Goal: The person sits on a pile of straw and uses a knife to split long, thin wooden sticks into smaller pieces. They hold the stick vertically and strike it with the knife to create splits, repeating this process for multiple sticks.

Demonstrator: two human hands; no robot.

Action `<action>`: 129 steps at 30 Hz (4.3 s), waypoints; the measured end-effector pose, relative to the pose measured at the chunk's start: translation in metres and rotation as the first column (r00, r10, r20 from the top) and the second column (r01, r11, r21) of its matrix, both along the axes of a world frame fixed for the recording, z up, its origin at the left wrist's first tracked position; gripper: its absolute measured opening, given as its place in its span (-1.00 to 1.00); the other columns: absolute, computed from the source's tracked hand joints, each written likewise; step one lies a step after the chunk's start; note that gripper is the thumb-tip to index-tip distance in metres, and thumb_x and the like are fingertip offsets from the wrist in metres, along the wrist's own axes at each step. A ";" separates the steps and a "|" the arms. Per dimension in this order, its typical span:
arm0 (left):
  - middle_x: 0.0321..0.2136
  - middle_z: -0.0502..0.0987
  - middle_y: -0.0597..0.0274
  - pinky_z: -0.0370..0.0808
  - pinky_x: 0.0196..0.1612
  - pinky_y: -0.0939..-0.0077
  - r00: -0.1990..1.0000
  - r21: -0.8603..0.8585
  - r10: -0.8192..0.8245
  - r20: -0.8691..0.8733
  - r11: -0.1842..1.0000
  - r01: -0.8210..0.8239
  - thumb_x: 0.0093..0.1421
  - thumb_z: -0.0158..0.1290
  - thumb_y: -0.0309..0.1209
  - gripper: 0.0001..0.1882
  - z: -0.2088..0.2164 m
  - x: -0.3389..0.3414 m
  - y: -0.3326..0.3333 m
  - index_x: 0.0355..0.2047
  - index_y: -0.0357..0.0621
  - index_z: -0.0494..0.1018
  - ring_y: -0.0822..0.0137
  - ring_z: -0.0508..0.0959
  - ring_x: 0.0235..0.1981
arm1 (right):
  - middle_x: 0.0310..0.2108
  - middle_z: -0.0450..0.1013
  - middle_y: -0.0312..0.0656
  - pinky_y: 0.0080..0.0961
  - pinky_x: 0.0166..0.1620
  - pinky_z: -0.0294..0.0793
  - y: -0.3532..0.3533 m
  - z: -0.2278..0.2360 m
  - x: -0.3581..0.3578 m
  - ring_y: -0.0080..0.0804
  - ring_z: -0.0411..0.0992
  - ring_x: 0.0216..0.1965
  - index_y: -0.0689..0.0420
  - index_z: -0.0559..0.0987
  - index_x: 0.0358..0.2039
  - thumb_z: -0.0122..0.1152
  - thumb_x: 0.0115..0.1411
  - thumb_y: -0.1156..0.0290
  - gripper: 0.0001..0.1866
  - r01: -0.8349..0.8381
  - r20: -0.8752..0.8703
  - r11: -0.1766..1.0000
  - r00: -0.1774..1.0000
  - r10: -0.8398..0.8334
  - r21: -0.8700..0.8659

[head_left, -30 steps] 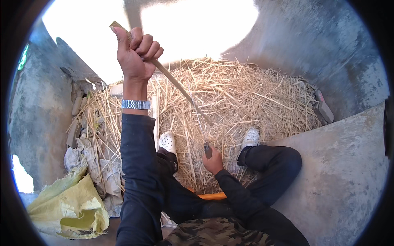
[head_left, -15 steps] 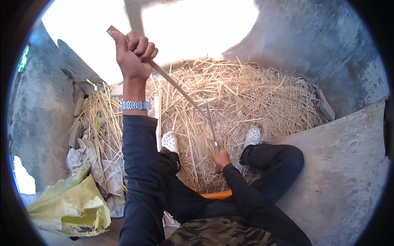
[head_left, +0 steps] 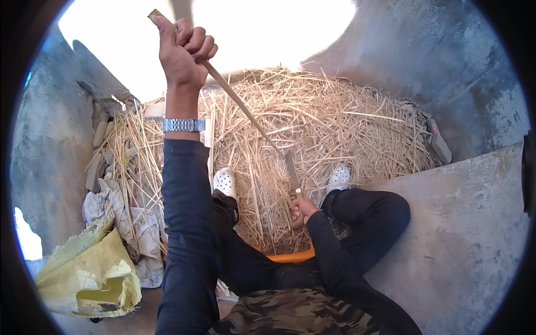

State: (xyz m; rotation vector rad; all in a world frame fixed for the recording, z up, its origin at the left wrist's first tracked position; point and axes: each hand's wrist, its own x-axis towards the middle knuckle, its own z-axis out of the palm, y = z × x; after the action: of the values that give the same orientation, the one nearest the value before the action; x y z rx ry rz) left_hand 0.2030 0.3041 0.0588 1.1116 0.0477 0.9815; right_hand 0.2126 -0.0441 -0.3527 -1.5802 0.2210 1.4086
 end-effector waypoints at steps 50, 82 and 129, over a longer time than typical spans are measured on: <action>-0.80 -0.10 0.52 -0.04 -0.73 0.59 0.868 -0.134 0.491 0.081 0.868 -0.478 0.23 -0.38 0.35 -0.35 0.004 0.012 -0.010 -0.67 0.09 -0.02 0.55 -0.03 -0.80 | -0.62 0.40 -0.08 -0.37 -0.44 0.39 0.107 0.100 -0.033 -0.30 0.44 -0.58 0.26 0.45 -0.42 0.13 0.00 0.47 -0.85 -0.141 0.708 0.990 0.701 0.081 0.026; -0.78 -0.10 0.53 -0.05 -0.76 0.64 0.866 -0.058 0.490 0.095 0.872 -0.487 0.25 -0.37 0.32 -0.38 0.006 0.027 -0.033 -0.68 0.12 -0.05 0.58 -0.03 -0.80 | -0.56 0.47 0.04 -0.30 -0.41 0.43 0.062 0.086 -0.026 -0.08 0.48 -0.51 0.28 0.49 -0.40 0.13 -0.03 0.44 -0.81 -0.103 0.736 0.995 0.674 0.067 0.003; -0.82 -0.06 0.54 0.08 -0.79 0.69 0.861 -0.036 0.493 0.126 0.870 -0.492 0.18 -0.27 0.37 -0.33 0.004 0.037 -0.035 -0.74 0.14 -0.07 0.64 0.04 -0.83 | -0.74 0.30 -0.21 -0.30 -0.60 0.35 0.041 0.004 -0.005 -0.35 0.29 -0.77 0.19 0.43 -0.58 0.04 0.03 0.51 -0.92 0.074 0.087 0.996 0.994 -0.070 -0.048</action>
State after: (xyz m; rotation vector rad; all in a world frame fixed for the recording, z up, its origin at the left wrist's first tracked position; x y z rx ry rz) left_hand 0.2403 0.2696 0.0624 1.0493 0.2378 1.5129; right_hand 0.2072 -0.0029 -0.3482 -1.6537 0.2624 1.2863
